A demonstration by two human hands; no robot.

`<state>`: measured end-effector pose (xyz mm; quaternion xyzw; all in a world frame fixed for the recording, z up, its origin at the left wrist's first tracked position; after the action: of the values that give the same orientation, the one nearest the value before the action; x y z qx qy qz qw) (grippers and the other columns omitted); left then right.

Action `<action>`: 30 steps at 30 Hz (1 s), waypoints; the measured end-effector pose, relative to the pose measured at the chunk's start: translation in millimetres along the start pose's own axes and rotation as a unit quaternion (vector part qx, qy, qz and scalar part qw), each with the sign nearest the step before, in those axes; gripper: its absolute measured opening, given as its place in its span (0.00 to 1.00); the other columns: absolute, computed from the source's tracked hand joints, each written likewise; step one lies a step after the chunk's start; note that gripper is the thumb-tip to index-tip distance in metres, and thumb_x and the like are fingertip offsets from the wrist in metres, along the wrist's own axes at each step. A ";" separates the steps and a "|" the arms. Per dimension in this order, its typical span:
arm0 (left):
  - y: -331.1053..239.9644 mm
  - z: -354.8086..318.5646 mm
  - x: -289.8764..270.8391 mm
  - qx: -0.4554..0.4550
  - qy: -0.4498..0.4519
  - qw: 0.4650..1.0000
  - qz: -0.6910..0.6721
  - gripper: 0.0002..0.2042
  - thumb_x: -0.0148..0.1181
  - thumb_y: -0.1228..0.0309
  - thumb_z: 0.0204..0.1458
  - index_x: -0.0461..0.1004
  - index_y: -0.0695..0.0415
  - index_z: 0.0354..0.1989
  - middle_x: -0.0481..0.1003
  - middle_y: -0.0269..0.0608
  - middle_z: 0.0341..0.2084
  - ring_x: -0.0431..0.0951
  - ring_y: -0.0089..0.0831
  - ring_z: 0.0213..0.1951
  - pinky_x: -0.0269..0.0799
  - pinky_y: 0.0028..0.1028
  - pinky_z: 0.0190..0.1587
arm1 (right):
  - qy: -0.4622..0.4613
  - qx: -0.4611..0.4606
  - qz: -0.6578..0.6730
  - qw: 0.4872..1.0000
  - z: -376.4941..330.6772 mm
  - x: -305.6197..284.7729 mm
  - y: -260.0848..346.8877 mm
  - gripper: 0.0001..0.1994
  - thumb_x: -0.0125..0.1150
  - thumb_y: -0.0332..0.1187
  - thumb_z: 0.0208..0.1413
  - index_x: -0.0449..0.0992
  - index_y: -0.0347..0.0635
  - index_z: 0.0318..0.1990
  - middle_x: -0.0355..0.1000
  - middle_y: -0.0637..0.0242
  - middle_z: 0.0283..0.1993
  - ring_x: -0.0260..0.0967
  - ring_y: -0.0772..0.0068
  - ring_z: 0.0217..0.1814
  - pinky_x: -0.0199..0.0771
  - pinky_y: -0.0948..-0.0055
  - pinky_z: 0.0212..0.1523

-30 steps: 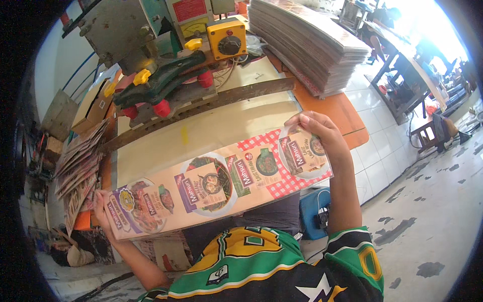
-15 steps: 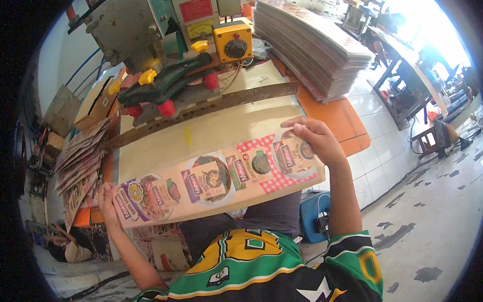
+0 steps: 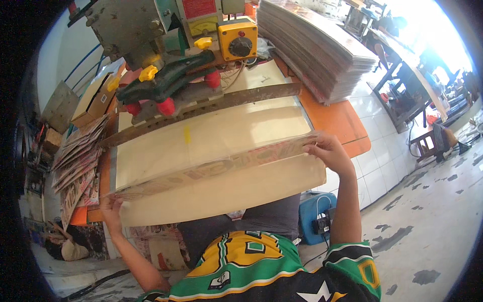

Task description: The person positions a printed plastic sheet under a heat sealer, presses the sealer bar down by hand, and then pulls the sheet away to check the seal.

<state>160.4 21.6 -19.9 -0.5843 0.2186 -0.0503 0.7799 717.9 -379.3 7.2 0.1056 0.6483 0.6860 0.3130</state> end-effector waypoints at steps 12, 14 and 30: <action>-35.5 17.3 59.8 -0.045 -0.002 0.998 0.041 0.22 0.56 0.73 0.66 0.66 0.58 0.69 0.73 0.31 0.29 0.66 0.16 0.30 0.63 0.18 0.36 | -0.116 0.064 -0.161 0.978 29.9 30.8 -1.5 0.16 0.62 0.39 0.66 0.79 0.43 0.56 0.68 0.69 0.21 0.65 0.78 0.25 0.63 0.73 0.28; -36.2 29.5 62.2 -0.046 0.030 0.989 0.135 0.19 0.53 0.73 0.66 0.70 0.59 0.66 0.75 0.33 0.32 0.67 0.17 0.31 0.64 0.19 0.37 | -0.137 0.023 -0.282 0.949 40.0 42.3 10.8 0.16 0.60 0.41 0.66 0.80 0.48 0.57 0.71 0.63 0.22 0.70 0.70 0.25 0.67 0.68 0.30; -18.9 86.3 71.6 0.043 -0.006 0.970 0.240 0.16 0.58 0.63 0.65 0.82 0.57 0.55 0.85 0.49 0.42 0.81 0.24 0.41 0.74 0.25 0.46 | -0.196 -0.026 -0.405 0.893 74.9 50.1 -4.2 0.13 0.57 0.45 0.66 0.85 0.60 0.51 0.83 0.58 0.40 0.80 0.50 0.42 0.75 0.56 0.43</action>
<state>262.7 68.5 -3.2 -0.4810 0.3448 0.1323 0.7951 721.2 -289.4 0.3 -0.0418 0.5427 0.4820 0.6866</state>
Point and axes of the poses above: each hand's wrist, its own z-axis towards the middle knuckle, its own x-axis out of the palm, y = z × x, the point moved 5 cm from there along z, towards the middle knuckle
